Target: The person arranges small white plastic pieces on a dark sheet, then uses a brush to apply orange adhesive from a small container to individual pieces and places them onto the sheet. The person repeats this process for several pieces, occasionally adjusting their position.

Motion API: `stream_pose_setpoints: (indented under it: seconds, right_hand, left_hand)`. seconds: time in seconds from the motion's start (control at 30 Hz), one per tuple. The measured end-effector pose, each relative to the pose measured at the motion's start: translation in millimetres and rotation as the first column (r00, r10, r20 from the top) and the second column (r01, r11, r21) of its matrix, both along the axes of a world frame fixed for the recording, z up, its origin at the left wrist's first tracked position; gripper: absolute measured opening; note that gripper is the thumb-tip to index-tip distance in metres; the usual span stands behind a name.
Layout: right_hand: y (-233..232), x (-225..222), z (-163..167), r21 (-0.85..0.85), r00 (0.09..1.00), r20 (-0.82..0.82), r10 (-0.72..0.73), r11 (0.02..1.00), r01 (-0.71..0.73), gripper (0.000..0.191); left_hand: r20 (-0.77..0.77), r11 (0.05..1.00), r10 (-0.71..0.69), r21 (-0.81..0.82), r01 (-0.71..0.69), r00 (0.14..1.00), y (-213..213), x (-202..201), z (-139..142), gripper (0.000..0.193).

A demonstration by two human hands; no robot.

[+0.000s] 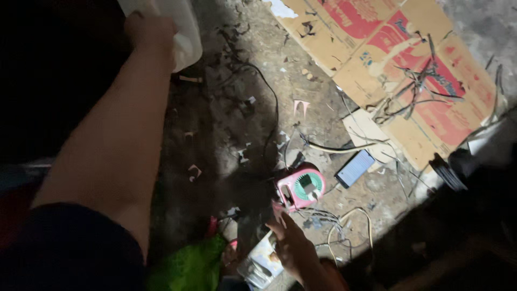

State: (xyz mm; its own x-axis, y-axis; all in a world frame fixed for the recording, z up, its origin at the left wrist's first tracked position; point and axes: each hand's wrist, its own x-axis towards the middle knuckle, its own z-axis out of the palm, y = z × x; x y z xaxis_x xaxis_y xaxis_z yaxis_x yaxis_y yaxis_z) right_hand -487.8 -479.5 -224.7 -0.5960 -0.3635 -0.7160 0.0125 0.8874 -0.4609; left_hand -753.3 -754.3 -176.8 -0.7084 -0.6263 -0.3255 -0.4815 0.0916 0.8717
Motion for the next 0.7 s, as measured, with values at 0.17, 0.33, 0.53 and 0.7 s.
stream_pose_setpoints:
  seconds: [0.17,0.33,0.53,0.7]
  right_hand:
    - [13,27,24,0.001,0.987,-0.157,-0.027,1.000,0.028,0.086]
    - [46,68,73,0.089,0.635,-0.768,0.084,0.996,-0.025,0.105]
    - [200,159,143,-0.338,0.731,-0.491,-0.474,0.877,0.342,0.146]
    - [300,288,224,-0.520,0.700,-0.568,-0.434,0.848,0.104,0.157]
  left_hand:
    - [0.202,0.979,-0.176,-0.072,0.193,0.964,36,76,25,0.060]
    - [0.369,0.771,-0.445,-0.305,0.559,0.816,111,176,96,0.043]
    - [0.462,0.214,-0.728,-0.548,0.808,0.506,224,329,177,0.037]
    - [0.375,-0.154,-0.900,-0.749,0.645,0.221,326,463,256,0.031]
